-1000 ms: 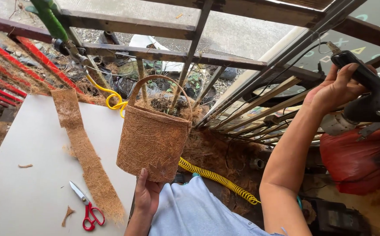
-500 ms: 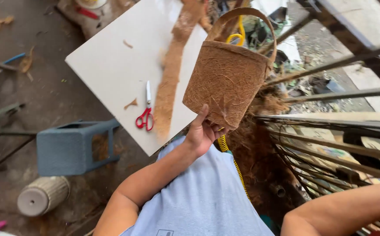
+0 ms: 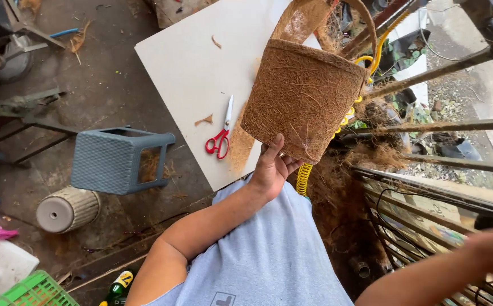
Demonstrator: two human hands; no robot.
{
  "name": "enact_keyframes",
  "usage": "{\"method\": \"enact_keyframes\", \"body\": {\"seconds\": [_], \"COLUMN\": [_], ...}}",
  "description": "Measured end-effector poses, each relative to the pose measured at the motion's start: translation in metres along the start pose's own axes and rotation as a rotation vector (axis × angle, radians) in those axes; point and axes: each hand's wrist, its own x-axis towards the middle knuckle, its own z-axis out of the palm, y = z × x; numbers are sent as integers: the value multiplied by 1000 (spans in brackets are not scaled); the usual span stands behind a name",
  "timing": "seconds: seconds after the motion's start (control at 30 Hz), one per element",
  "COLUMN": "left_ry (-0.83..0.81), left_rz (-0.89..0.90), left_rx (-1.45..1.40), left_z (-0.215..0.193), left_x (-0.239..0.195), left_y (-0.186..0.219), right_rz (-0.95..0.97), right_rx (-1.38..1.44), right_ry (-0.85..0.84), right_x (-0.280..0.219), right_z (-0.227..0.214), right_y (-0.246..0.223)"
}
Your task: The person uses a hair dryer to heat and shape the bottom edge of a coconut fiber basket. They then cut small pieces of fiber with scissors and attach them to the basket's edge by hand, repeating the process. Finally, they use a glue gun to apply adhesive to the edge and press the fiber pieces into place.
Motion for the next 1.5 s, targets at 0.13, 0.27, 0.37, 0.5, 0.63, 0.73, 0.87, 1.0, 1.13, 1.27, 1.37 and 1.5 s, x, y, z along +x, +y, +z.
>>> {"method": "enact_keyframes", "body": {"seconds": [0.13, 0.27, 0.37, 0.5, 0.63, 0.73, 0.87, 1.0, 1.13, 1.27, 1.37, 1.5], "left_ry": [14, 20, 7, -31, -57, -65, -113, -170, -161, -109, -84, -68], "left_rz": [30, 103, 163, 232, 258, 257, 261, 264, 270, 258, 256, 258], "left_rx": [8, 24, 27, 55, 42, 15, 23, -20, -19, 17, 45, 44], "left_z": [7, 3, -10, -26, -29, -29, -42, -52, 3, 3, 0, 11], "left_x": [-8, -6, -3, 3, -4, -9, -2, 4, -39, -45, -46, -59], "left_y": [10, 11, 10, 5, 6, 8, 2, -4, 29, 30, 29, 35], "right_rz": [-552, -660, -703, -683, -600, -530, -464, -387, -311, -275, -293, -375], "right_rx": [-51, 38, 45, 45, 75, 104, 142, 191, 267, 297, 282, 214], "right_ry": [-521, -636, -656, -654, -680, -687, -655, -632, -658, -688, -692, -667], "right_x": [-105, -169, -182, -189, -194, -198, -202, -207, -207, -207, -206, -207], "right_z": [138, 206, 223, 228, 227, 224, 223, 222, 219, 216, 216, 215], "right_y": [-94, -167, -187, -186, -184, -185, -178, -179, -173, -176, -179, -183]}}
